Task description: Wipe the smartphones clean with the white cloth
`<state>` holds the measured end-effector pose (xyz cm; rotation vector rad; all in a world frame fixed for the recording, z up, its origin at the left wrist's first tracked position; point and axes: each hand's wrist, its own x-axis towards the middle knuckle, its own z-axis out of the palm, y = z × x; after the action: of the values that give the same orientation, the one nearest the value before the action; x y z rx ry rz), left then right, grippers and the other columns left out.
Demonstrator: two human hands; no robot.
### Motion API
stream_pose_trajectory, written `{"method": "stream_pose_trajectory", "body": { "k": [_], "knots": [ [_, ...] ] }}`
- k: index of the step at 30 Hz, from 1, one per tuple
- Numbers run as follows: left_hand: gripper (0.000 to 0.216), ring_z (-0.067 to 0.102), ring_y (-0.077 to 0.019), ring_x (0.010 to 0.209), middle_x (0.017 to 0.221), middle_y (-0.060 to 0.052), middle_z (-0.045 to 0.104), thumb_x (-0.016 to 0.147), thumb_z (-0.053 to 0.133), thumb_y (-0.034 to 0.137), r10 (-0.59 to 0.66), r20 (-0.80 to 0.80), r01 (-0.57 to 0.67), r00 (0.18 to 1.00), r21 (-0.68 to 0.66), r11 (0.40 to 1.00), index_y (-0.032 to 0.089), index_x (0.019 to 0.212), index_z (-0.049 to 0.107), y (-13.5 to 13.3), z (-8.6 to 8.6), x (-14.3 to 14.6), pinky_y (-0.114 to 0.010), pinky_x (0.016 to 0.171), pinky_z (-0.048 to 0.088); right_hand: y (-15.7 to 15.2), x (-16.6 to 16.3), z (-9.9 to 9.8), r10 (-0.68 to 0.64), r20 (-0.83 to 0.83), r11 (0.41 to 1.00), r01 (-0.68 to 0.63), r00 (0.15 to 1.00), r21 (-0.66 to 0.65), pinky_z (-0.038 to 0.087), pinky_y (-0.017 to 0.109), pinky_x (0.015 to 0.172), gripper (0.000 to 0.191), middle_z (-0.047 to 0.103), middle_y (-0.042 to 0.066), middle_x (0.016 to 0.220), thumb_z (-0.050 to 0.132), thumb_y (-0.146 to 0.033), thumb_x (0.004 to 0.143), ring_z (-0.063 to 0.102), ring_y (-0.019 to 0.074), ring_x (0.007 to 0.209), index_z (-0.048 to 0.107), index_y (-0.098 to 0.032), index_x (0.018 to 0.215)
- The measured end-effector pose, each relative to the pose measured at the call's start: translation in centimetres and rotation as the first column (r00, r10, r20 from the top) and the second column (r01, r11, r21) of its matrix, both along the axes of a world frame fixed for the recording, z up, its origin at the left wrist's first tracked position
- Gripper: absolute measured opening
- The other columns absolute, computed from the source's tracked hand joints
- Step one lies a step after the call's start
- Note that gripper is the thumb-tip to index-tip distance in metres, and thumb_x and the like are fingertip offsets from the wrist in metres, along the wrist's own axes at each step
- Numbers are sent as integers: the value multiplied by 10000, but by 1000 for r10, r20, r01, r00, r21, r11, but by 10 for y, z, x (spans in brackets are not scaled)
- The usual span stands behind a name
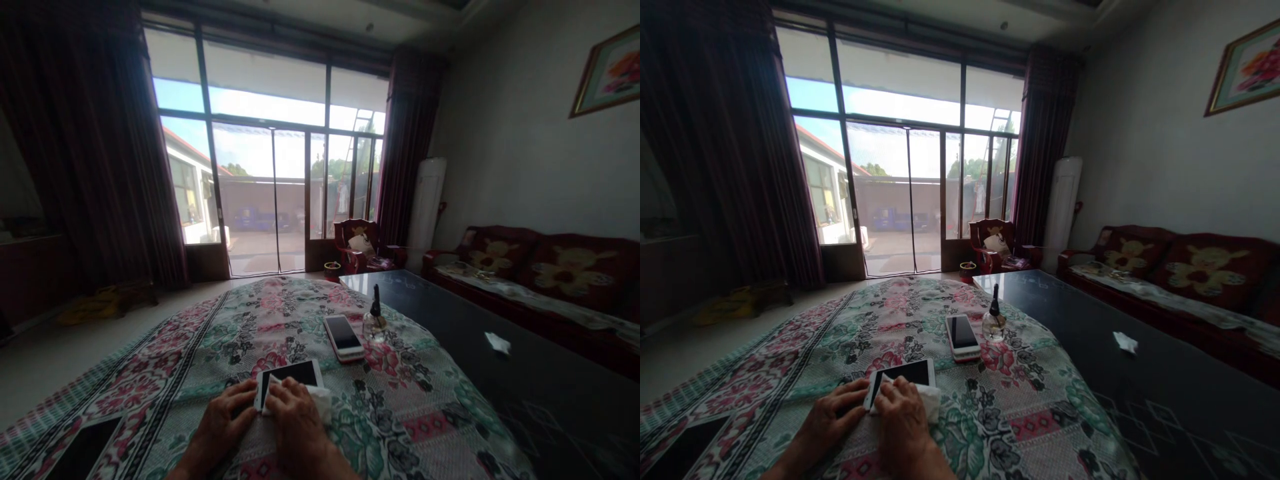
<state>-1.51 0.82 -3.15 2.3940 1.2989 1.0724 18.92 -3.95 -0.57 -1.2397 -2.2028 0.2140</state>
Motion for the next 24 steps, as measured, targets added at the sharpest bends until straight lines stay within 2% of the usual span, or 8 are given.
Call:
{"method": "stream_pose_trajectory", "body": {
  "k": [3,7,11,14,17,20,22,24],
  "knots": [
    [262,672,-247,1057,1121,-23,725,761,668,318,-1,-4,1,1000,-5,1000,313,1010,748,0,0,-1,-329,906,556,0,1,2,-12,-13,1000,12,1000,-21,303,322,1052,291,595,-33,1290,484,-218,871,465,198,1181,636,-275,1111],
    [255,669,-261,1060,1128,-39,721,763,662,339,9,-22,-10,1000,-31,999,300,997,755,0,2,-1,-348,909,553,10,16,1,-176,-48,984,174,983,-48,266,336,1091,332,584,-1,1315,477,-179,848,442,215,1236,652,-239,1124],
    [267,667,-263,1063,1137,-43,717,775,648,354,7,-18,-7,1000,-43,999,297,1015,750,0,2,-1,-355,906,557,23,32,-2,-355,-27,932,352,935,-83,277,370,1086,403,566,20,1342,431,-143,846,431,241,1266,642,-219,1181],
    [270,667,-260,1064,1144,-45,714,778,646,349,7,-10,-8,1000,-53,999,295,1022,747,-1,1,0,-353,911,556,25,35,-6,-401,15,912,400,916,-91,274,404,1093,455,515,31,1396,415,-135,845,388,264,1314,602,-213,1253],
    [271,659,-251,1080,1156,-38,709,779,650,323,17,-6,-17,1000,-68,998,303,1032,741,-2,2,1,-353,932,544,16,26,-9,-315,25,944,316,949,-94,237,405,1124,473,458,25,1445,425,-163,860,333,262,1359,552,-221,1312],
    [271,652,-245,1091,1157,-36,709,771,657,291,17,0,-17,1000,-62,998,301,1027,743,-2,2,1,-351,949,533,4,9,-9,-124,10,988,124,992,-96,216,377,1145,465,438,5,1460,452,-230,884,319,246,1372,512,-245,1345],
    [263,657,-242,1082,1146,-35,714,761,666,281,21,11,-20,1000,-52,998,298,1009,750,-2,1,1,-340,943,537,-2,-2,-7,-21,4,995,21,1000,-93,222,372,1146,454,448,4,1453,465,-272,892,330,247,1367,509,-250,1343],
    [257,666,-236,1067,1135,-28,719,753,675,279,25,18,-24,1000,-51,998,303,997,752,-2,0,1,-327,932,544,-3,-8,-4,11,3,997,-10,1000,-82,238,377,1141,416,474,6,1433,442,-285,911,359,246,1350,535,-250,1315]
  ]
}}
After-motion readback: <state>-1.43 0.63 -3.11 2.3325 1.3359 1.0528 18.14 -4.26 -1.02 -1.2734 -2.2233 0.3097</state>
